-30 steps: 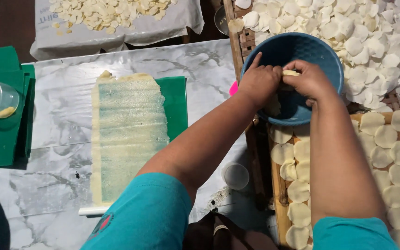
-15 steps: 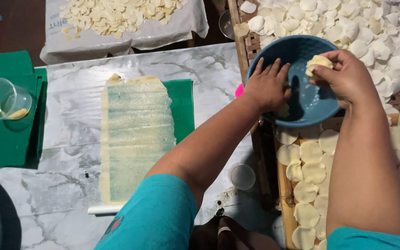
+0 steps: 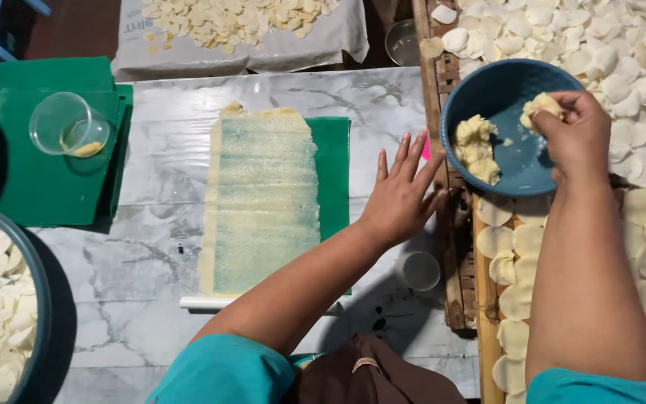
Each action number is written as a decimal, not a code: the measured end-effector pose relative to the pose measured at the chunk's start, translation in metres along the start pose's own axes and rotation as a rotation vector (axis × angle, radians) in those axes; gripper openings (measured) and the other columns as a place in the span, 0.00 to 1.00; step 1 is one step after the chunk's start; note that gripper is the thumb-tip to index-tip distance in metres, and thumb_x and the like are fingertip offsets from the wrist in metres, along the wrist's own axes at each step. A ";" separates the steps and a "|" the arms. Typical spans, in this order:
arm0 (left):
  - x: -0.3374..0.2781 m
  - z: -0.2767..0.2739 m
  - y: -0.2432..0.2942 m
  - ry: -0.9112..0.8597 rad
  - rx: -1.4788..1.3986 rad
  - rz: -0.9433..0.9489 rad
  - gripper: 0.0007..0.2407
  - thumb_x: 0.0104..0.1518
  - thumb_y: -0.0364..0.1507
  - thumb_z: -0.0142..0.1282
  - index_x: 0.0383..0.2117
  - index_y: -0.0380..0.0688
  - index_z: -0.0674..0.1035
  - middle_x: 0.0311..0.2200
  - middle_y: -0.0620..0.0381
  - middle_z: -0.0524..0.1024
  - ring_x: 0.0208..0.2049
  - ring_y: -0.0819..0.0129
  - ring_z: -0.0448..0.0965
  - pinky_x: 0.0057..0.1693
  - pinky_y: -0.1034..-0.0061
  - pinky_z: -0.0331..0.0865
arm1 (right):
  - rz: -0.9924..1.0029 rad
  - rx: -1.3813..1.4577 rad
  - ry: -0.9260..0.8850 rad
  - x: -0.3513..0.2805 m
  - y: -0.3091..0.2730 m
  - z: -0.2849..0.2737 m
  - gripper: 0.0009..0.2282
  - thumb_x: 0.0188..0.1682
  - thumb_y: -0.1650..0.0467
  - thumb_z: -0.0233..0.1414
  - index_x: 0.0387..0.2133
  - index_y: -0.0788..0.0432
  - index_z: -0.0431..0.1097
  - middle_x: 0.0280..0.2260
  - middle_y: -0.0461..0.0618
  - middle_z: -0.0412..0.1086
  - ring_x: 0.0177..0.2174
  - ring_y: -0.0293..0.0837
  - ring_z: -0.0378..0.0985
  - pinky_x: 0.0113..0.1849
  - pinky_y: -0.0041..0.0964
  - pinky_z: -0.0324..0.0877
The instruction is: Rolling out dough into thin sheets using a rolling pin on a green mat for making chips.
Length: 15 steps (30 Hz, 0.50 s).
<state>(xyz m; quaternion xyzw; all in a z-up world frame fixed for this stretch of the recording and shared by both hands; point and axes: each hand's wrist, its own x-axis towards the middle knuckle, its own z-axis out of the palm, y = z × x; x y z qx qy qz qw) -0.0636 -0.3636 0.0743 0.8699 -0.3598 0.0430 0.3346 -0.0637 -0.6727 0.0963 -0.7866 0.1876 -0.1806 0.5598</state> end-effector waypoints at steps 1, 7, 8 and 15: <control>-0.013 -0.012 -0.003 -0.011 -0.010 0.013 0.27 0.64 0.41 0.52 0.68 0.49 0.61 0.74 0.39 0.44 0.76 0.41 0.39 0.73 0.33 0.39 | -0.035 -0.128 0.047 0.000 0.003 0.005 0.10 0.55 0.77 0.58 0.47 0.58 0.69 0.41 0.46 0.72 0.34 0.32 0.74 0.38 0.22 0.71; -0.103 -0.063 -0.030 -0.047 0.006 -0.026 0.25 0.60 0.33 0.56 0.65 0.47 0.65 0.73 0.39 0.47 0.75 0.42 0.41 0.71 0.35 0.37 | -0.234 -0.405 0.056 -0.002 0.019 0.023 0.10 0.52 0.78 0.63 0.46 0.67 0.74 0.37 0.54 0.73 0.31 0.42 0.74 0.34 0.33 0.71; -0.119 -0.070 -0.034 -0.040 0.004 -0.045 0.24 0.60 0.31 0.55 0.64 0.46 0.66 0.72 0.39 0.48 0.74 0.43 0.42 0.71 0.36 0.36 | -0.321 -0.499 0.069 -0.003 0.018 0.025 0.11 0.52 0.79 0.64 0.46 0.67 0.75 0.38 0.56 0.74 0.33 0.45 0.73 0.37 0.37 0.71; -0.261 -0.095 -0.060 -0.082 0.151 -0.108 0.25 0.57 0.29 0.55 0.63 0.44 0.67 0.71 0.42 0.53 0.73 0.45 0.46 0.71 0.40 0.37 | -0.609 -0.636 0.158 -0.078 -0.115 0.087 0.19 0.49 0.84 0.66 0.53 0.71 0.71 0.39 0.61 0.73 0.35 0.51 0.74 0.38 0.44 0.71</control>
